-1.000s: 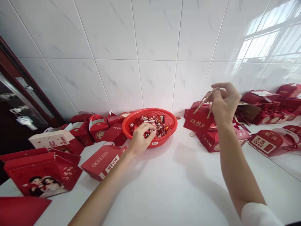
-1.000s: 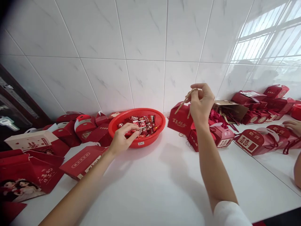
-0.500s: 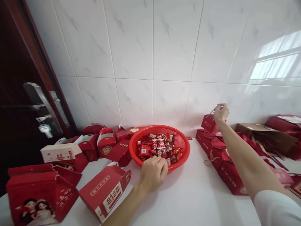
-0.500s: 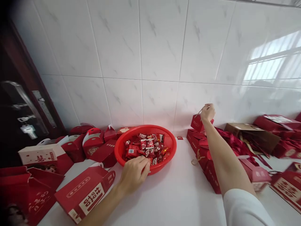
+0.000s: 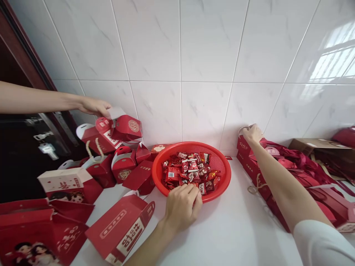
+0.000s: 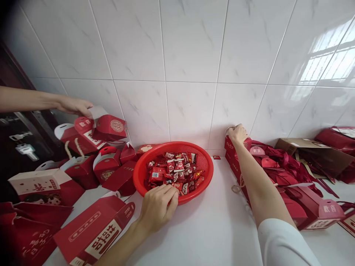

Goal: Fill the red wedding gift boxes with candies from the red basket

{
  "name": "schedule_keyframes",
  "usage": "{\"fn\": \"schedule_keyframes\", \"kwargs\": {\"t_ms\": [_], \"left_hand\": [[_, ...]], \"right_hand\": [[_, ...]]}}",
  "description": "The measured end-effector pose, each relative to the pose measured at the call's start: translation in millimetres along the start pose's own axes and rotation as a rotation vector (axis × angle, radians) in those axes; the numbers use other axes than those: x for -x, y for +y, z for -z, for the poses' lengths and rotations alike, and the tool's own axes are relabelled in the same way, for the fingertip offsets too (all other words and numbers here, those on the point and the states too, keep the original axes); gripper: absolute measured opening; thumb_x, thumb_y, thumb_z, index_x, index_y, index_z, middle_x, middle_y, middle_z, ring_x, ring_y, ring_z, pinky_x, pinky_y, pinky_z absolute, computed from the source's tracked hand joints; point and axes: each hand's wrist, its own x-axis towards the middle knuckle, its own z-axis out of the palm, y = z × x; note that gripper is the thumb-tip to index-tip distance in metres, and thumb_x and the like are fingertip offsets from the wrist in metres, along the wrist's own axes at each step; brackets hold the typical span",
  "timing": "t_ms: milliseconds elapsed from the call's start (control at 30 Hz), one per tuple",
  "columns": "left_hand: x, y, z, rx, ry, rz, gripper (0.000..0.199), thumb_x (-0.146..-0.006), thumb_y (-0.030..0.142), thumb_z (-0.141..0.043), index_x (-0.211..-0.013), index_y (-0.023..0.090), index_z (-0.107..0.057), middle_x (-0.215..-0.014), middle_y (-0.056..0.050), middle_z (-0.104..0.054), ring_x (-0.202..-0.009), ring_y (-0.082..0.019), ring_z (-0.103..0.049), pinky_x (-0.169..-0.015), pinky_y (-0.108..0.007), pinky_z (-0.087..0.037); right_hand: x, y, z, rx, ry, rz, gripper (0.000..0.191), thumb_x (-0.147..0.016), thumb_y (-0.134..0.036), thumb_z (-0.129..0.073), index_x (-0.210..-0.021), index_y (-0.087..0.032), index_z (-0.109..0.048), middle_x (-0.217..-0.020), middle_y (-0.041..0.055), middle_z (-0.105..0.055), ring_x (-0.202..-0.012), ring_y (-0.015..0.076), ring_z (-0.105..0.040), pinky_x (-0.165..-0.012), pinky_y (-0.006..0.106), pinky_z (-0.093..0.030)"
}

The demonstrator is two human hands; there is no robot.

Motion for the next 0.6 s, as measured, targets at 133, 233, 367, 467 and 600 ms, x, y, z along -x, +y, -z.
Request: {"fn": "schedule_keyframes", "kwargs": {"t_ms": [133, 233, 367, 467, 600], "left_hand": [[0.4, 0.7, 0.1, 0.003, 0.012, 0.000, 0.030, -0.094, 0.017, -0.039, -0.068, 0.020, -0.054, -0.063, -0.001, -0.061, -0.057, -0.016, -0.054, -0.057, -0.031, -0.032], [0.9, 1.0, -0.2, -0.001, 0.013, -0.004, 0.031, -0.094, 0.017, -0.039, -0.067, 0.020, -0.053, -0.062, -0.001, -0.061, -0.057, -0.016, -0.054, -0.057, -0.031, -0.032], [0.8, 1.4, -0.4, 0.002, 0.003, 0.007, 0.031, -0.094, 0.016, -0.040, -0.066, 0.020, -0.054, -0.063, -0.001, -0.063, -0.058, -0.016, -0.055, -0.058, -0.031, -0.033], [0.2, 1.8, 0.2, -0.013, -0.005, 0.015, 0.031, -0.094, 0.016, -0.041, -0.066, 0.020, -0.054, -0.064, -0.002, -0.064, -0.059, -0.016, -0.056, -0.058, -0.032, -0.032], [-0.5, 2.1, 1.7, -0.020, -0.029, 0.025, 0.031, -0.094, 0.017, -0.040, -0.067, 0.020, -0.055, -0.065, -0.001, -0.065, -0.060, -0.016, -0.057, -0.059, -0.031, -0.034]], "right_hand": [[3.6, -0.1, 16.4, 0.076, -0.087, -0.033, 0.047, -0.076, -0.032, -0.062, -0.118, -0.011, -0.055, -0.116, 0.0218, -0.060, -0.121, 0.0377, -0.049, -0.103, 0.055, -0.035], [5.6, 6.3, 28.8, 0.192, -0.204, -0.014, 0.067, -0.069, -0.041, -0.074, -0.126, -0.011, -0.052, -0.127, 0.0259, -0.054, -0.127, 0.0424, -0.044, -0.102, 0.059, -0.034], [13.4, 12.7, 34.3, 0.270, -0.294, -0.043, 0.072, -0.075, -0.039, -0.072, -0.134, -0.006, -0.047, -0.132, 0.0311, -0.050, -0.126, 0.0427, -0.046, -0.097, 0.055, -0.041], [24.2, 11.0, 30.3, 0.301, -0.225, -0.054, 0.070, -0.084, -0.040, -0.064, -0.138, -0.003, -0.042, -0.136, 0.0325, -0.048, -0.131, 0.0408, -0.044, -0.101, 0.054, -0.039], [35.8, 10.8, 22.5, 0.307, -0.192, -0.048, 0.075, -0.086, -0.043, -0.063, -0.141, 0.000, -0.036, -0.141, 0.0387, -0.039, -0.137, 0.0438, -0.036, -0.101, 0.060, -0.036]]}}
